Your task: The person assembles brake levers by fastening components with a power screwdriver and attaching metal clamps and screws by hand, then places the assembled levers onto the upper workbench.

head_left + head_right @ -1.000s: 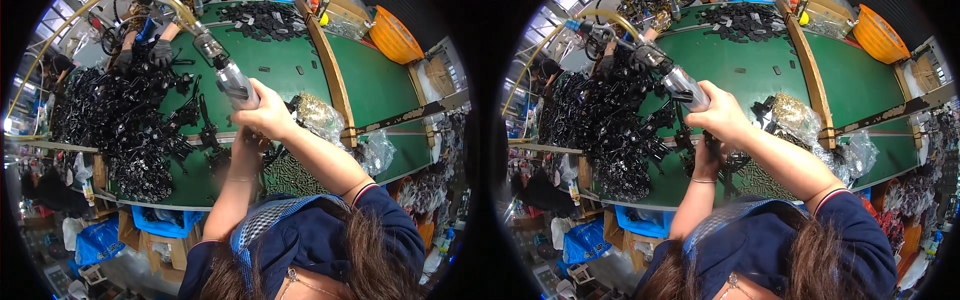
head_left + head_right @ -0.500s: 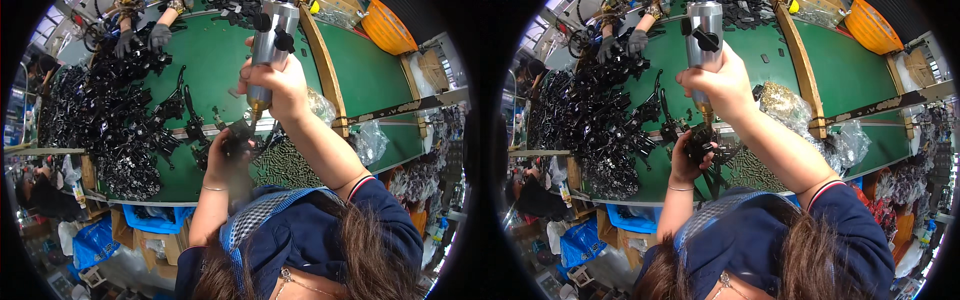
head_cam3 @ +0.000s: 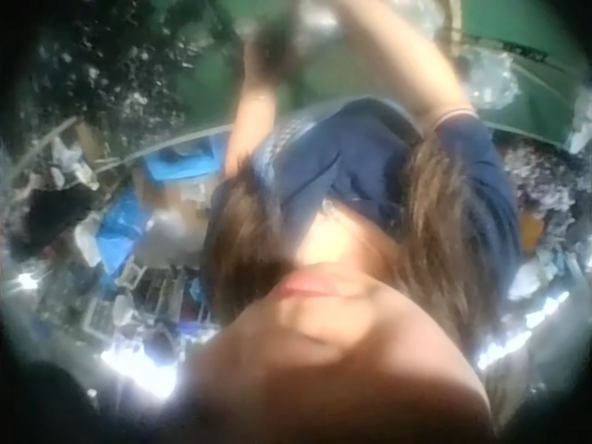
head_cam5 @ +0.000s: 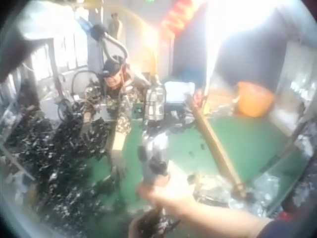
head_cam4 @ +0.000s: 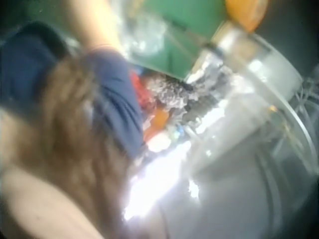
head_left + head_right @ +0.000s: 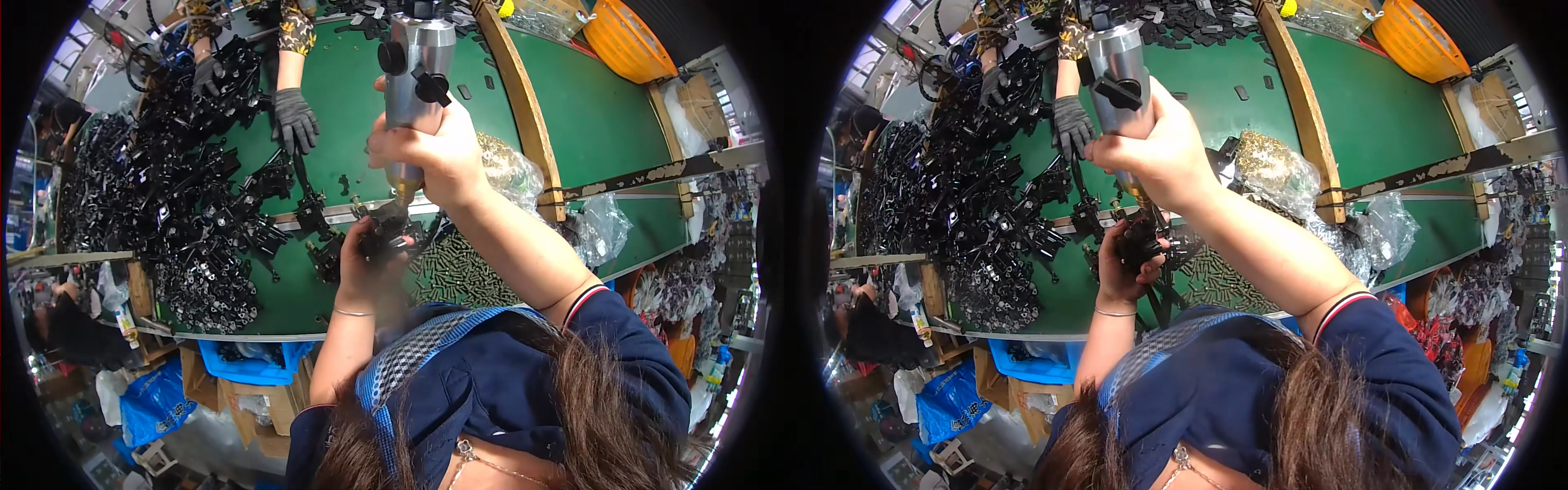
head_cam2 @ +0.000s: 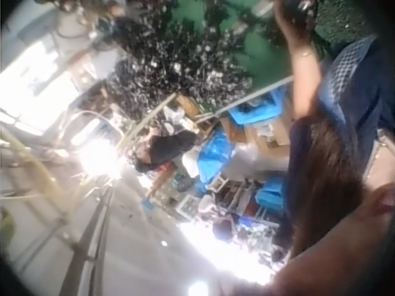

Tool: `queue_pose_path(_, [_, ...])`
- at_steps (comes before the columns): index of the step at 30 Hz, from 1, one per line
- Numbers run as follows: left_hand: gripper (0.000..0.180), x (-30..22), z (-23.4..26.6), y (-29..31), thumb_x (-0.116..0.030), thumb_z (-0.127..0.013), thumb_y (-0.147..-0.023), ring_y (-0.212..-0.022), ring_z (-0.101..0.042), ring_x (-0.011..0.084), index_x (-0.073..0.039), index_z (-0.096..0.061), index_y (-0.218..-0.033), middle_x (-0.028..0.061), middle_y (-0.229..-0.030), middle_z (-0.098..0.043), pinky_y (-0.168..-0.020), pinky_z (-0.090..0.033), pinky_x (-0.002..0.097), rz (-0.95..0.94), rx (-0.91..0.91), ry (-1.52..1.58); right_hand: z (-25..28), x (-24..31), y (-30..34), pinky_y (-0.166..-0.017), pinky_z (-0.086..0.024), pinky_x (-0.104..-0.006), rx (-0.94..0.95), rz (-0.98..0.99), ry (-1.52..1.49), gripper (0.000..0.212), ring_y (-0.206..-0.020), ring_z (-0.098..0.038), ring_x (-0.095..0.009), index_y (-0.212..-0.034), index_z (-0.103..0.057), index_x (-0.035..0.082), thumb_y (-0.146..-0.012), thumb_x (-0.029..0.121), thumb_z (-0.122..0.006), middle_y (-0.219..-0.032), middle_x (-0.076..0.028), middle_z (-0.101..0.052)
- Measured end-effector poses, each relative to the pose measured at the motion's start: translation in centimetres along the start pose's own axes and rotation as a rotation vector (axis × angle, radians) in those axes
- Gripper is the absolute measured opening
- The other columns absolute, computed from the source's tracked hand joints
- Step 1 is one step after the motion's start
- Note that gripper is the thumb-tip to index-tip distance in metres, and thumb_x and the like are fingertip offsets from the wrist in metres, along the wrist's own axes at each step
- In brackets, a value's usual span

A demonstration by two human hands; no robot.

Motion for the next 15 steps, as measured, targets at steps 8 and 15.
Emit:
queue_pose_path(8, [0.065, 0.1, -2.8, 0.7, -0.044, -0.039, -0.088, -0.046, -0.044, 0.0121, 0.006, -0.033, -0.128, 0.02, -0.087, -0.061, -0.033, -0.031, 0.0174, 0.307, 0.216, 0.505, -0.2, -1.0, -0.8, -0.058, -0.049, -0.0285, 0.225, -0.072, -0.173, 0.047, -0.062, -0.06, -0.016, -0.104, -0.049, 0.001, -0.061, 0.005, -0.067, -0.072, -0.012, -0.061])
queue_pose_path(15, [0.045, -1.3, -4.7, 1.2, -0.037, -0.04, -0.089, -0.066, -0.062, 0.0211, -0.002, -0.054, -0.113, 0.0126, -0.098, -0.064, -0.049, -0.047, 0.0255, 0.279, 0.579, 0.686, -0.1, -0.2, -0.6, -0.061, -0.05, -0.0307, 0.071, 0.074, 0.027, 0.055, -0.061, -0.058, -0.017, -0.112, -0.042, -0.005, -0.062, 0.004, -0.061, -0.07, -0.01, -0.059])
Point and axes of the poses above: each hand's wrist, its own y-axis away from the middle knuckle, its own z-axis out of the back of the hand, x = y × z, the point moved 7 cm from there along -y, towards the middle knuckle
